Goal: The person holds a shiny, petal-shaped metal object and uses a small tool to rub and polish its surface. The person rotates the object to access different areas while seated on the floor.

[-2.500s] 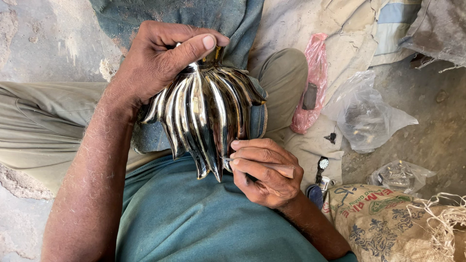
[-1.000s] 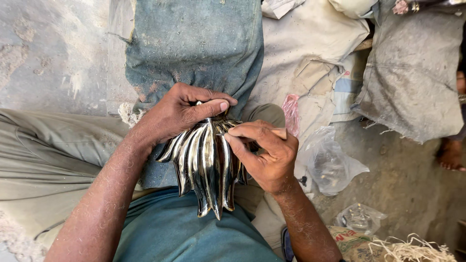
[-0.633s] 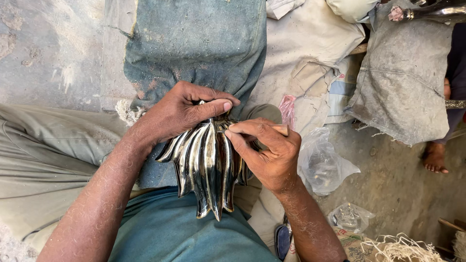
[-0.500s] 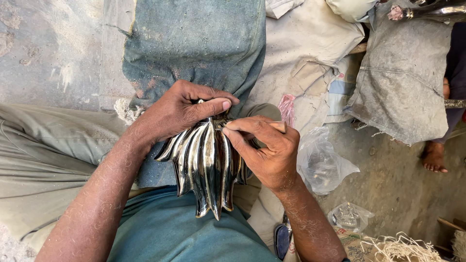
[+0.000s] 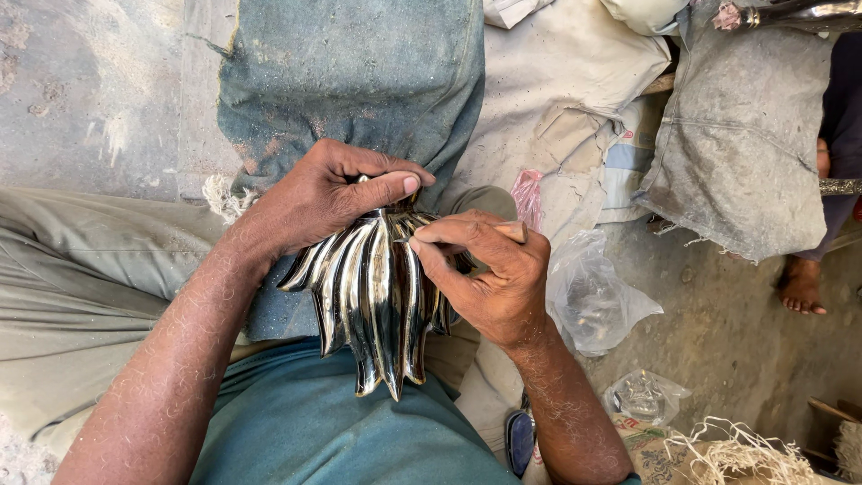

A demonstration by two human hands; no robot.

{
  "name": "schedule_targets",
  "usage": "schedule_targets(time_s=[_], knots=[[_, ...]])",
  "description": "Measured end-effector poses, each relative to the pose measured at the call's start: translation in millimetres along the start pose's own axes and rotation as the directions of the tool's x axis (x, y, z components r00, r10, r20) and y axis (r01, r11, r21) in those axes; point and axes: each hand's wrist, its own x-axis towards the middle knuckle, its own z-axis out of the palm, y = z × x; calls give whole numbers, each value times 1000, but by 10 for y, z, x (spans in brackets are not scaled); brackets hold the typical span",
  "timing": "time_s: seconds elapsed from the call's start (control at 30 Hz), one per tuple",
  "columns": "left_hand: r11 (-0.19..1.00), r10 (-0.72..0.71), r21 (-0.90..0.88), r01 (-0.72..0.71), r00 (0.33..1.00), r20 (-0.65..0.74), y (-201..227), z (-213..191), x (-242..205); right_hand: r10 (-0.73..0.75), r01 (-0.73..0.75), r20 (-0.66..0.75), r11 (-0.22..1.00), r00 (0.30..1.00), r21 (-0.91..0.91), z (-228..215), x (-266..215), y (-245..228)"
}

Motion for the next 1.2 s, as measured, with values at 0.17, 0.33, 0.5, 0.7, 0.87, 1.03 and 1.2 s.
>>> schedule_targets(time_s=[0.17,0.33,0.5,0.7,0.87,1.03,1.2], knots=[[999,28,18,-27,1000,-6,-14,2,6,20,-19,-17,999,1000,26,8,-50,-5],[1000,15,15,-15,1000,-10,-16,10,1,31,-30,-39,999,999,26,21,-99,-34],[999,31,38,-31,999,-14,0,8,-11,21,-20,-61,1000,998,19,38,-151,-47],[999,-13,51,15,999,-31,16,16,-19,12,-8,-86,999,996,46,49,-221,-57],[997,61,50,-60,998,-31,3,18,-22,-9,12,-122,1000,993,23,84,-281,-56],[999,47,15,-47,998,-36,4,26,-23,-3,4,-120,1000,993,5,95,-339,-71],[997,64,56,-62,997,-41,12,20,-25,-28,28,-131,1000,991,2,104,-399,-84]])
